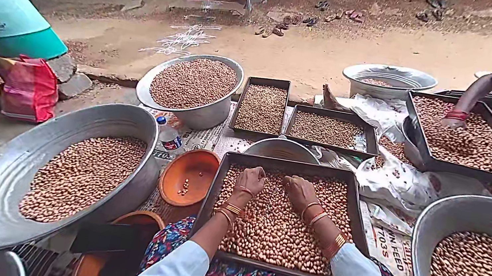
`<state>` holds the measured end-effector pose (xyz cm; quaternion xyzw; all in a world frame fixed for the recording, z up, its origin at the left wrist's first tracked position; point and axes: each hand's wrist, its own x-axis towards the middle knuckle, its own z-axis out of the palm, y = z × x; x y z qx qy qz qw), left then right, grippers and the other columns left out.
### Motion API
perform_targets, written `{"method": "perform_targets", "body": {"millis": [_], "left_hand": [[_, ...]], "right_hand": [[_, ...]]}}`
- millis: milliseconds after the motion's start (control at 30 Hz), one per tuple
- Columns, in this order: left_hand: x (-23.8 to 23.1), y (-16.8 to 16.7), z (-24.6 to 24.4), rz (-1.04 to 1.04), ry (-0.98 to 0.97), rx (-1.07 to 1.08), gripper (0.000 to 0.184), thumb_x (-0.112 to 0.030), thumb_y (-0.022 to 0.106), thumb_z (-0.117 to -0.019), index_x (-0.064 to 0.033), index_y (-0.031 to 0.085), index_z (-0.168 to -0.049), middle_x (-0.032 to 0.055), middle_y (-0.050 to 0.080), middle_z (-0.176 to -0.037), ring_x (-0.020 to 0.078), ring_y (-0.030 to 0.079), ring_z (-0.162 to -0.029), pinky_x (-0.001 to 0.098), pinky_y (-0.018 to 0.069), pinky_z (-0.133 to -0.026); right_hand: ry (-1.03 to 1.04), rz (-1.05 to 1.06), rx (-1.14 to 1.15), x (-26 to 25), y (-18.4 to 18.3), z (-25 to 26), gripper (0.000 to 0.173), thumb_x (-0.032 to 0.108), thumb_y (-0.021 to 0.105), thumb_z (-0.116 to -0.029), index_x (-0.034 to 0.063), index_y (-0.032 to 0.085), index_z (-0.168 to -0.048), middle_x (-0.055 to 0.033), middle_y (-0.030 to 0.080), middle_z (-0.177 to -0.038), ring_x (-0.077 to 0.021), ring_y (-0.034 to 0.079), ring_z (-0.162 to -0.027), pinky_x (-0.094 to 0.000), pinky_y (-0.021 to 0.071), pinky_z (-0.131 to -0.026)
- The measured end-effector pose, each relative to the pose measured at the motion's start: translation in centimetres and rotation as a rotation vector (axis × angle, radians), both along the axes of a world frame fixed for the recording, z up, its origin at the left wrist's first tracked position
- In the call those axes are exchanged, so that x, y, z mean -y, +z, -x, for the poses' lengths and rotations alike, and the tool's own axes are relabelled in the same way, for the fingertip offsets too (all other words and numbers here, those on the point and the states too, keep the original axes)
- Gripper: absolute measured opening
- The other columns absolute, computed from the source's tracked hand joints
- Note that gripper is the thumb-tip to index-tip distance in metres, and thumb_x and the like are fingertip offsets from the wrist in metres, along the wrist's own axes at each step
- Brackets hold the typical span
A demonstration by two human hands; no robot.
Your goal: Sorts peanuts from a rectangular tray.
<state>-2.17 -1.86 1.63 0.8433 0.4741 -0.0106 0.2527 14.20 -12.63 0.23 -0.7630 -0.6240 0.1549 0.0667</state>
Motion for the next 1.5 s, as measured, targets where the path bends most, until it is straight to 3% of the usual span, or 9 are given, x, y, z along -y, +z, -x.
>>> {"method": "perform_targets", "body": {"millis": [133,233,433,600,767,933,1133,1233,1500], "left_hand": [[-3.2,2.6,5.6,-0.233,0.301,-0.052,0.033,-0.020,0.057,-0.1020,-0.0060,0.066,-0.130,0.0214,0.063,-0.134,0.0370,0.058,-0.131,0.0531,0.0445,-0.111],[-2.7,3.6,6.9,-0.294,0.292,-0.049,0.041,-0.017,0.059,-0.1014,-0.0052,0.060,-0.141,0.0279,0.053,-0.145,0.0439,0.046,-0.140,0.0571,0.0364,-0.116],[0.5,0.2,2.4,0.389,-0.132,0.143,0.030,-0.017,0.053,-0.1076,-0.0053,0.061,-0.134,0.0194,0.067,-0.124,0.0293,0.069,-0.106,0.0487,0.0540,-0.096],[-0.3,-0.3,1.8,-0.040,0.077,-0.187,0.039,-0.017,0.060,-0.1008,-0.0100,0.061,-0.139,0.0206,0.052,-0.148,0.0379,0.050,-0.139,0.0535,0.0448,-0.112],[1.1,-1.0,1.2,-0.068,-0.207,0.102,0.027,-0.008,0.060,-0.0999,-0.0057,0.073,-0.123,0.0162,0.069,-0.127,0.0297,0.062,-0.126,0.0434,0.0445,-0.113],[1.9,-2.0,0.4,-0.063,-0.259,0.022,0.028,-0.012,0.060,-0.1014,-0.0026,0.071,-0.125,0.0187,0.068,-0.131,0.0337,0.059,-0.131,0.0484,0.0425,-0.115],[-1.4,-2.2,1.9,0.248,0.134,0.537,0.021,-0.008,0.057,-0.1035,0.0042,0.062,-0.121,0.0169,0.072,-0.106,0.0212,0.073,-0.089,0.0383,0.0594,-0.086],[-0.9,-1.3,1.0,0.103,-0.008,0.323,0.025,-0.014,0.062,-0.1001,-0.0025,0.070,-0.121,0.0151,0.073,-0.113,0.0253,0.070,-0.106,0.0439,0.0517,-0.100],[1.7,-1.6,-2.6,-0.098,-0.216,-0.072,0.030,-0.015,0.055,-0.1035,-0.0052,0.069,-0.129,0.0184,0.064,-0.133,0.0329,0.058,-0.131,0.0467,0.0467,-0.110]], "right_hand": [[-0.008,0.025,0.000,0.0,-0.1,-0.1,0.033,0.019,0.043,-0.1080,0.0076,0.067,-0.126,-0.0202,0.069,-0.122,-0.0385,0.066,-0.116,-0.0568,0.0517,-0.094],[-0.026,0.033,-0.012,-0.2,0.0,0.0,0.031,0.019,0.049,-0.1054,0.0094,0.068,-0.128,-0.0191,0.069,-0.124,-0.0378,0.066,-0.118,-0.0576,0.0509,-0.095],[-0.037,0.084,-0.028,-0.3,0.3,0.4,0.035,0.024,0.056,-0.1021,0.0077,0.064,-0.132,-0.0215,0.068,-0.125,-0.0403,0.065,-0.118,-0.0605,0.0492,-0.095],[-0.078,0.069,-0.039,0.1,-0.3,0.1,0.037,0.030,0.053,-0.1020,0.0093,0.062,-0.131,-0.0181,0.070,-0.120,-0.0367,0.067,-0.115,-0.0587,0.0505,-0.094],[-0.180,0.024,-0.268,-0.1,-0.2,-1.3,0.036,0.033,0.056,-0.1011,0.0096,0.067,-0.125,-0.0173,0.072,-0.114,-0.0346,0.068,-0.111,-0.0581,0.0502,-0.093],[-0.333,-0.321,-0.872,0.2,-0.9,-3.0,0.019,0.012,0.046,-0.1038,0.0021,0.062,-0.108,-0.0020,0.059,-0.078,-0.0083,0.054,-0.062,-0.0276,0.0471,-0.059],[-0.025,-0.054,-0.332,0.9,0.6,-0.2,0.028,0.027,0.063,-0.0988,0.0097,0.072,-0.119,-0.0160,0.073,-0.102,-0.0330,0.068,-0.096,-0.0559,0.0514,-0.087],[0.074,0.036,-0.133,1.1,0.4,1.5,0.027,0.022,0.059,-0.1010,0.0083,0.071,-0.122,-0.0204,0.070,-0.120,-0.0399,0.066,-0.117,-0.0607,0.0497,-0.096],[0.042,0.061,-0.122,1.5,0.0,1.2,0.030,0.025,0.056,-0.1015,0.0105,0.071,-0.123,-0.0177,0.071,-0.121,-0.0364,0.066,-0.118,-0.0586,0.0503,-0.096]]}}
